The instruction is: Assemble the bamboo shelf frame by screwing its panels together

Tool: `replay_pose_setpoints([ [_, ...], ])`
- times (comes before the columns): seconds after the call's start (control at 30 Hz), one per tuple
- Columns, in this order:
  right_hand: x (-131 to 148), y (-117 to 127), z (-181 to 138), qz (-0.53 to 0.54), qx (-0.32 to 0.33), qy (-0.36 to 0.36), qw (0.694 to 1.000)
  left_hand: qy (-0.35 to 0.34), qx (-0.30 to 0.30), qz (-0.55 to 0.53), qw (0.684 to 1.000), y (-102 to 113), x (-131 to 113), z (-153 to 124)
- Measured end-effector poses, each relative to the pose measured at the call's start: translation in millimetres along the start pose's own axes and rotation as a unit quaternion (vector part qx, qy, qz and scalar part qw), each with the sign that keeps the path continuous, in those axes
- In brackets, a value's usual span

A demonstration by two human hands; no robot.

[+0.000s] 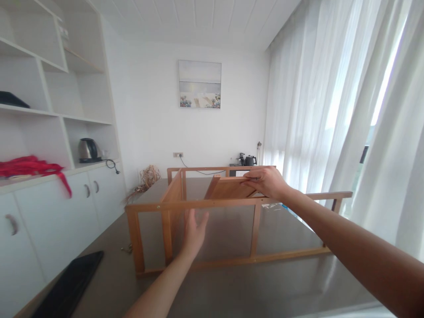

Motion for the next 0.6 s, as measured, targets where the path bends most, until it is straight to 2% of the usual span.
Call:
replay_pose_setpoints([
  [0.13, 3.2, -3.3, 2.2, -0.011, 0.028, 0.021, 0.999, -0.071, 0.033, 0.020, 0.997, -6.3, -21.5, -3.9],
  [0.23, 6.1, -3.1, 2.7, -0.021, 0.036, 0.034, 0.999, -0.080, 0.059, 0.016, 0.995, -11.9, -27.4, -6.2],
  [0.43, 13.6, 0.4, 5.2, -0.060, 0.053, 0.059, 0.995, -0.055, 0.080, -0.003, 0.995, -16.0, -20.2, -6.3],
  [0.6, 26.6, 2.0, 25.4, -0.104, 0.076, 0.079, 0.988, -0.010, 0.096, -0.029, 0.995, -20.0, -3.1, -3.5],
])
Point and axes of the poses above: each hand's wrist, its own z-axis towards the middle knuckle, its own y-axis out of the back of the hand, x = y × z, the point moved 7 cm from there along z, towards the middle knuckle, and after that the axes turned 7 degrees about -z, right-handed, at the moved point
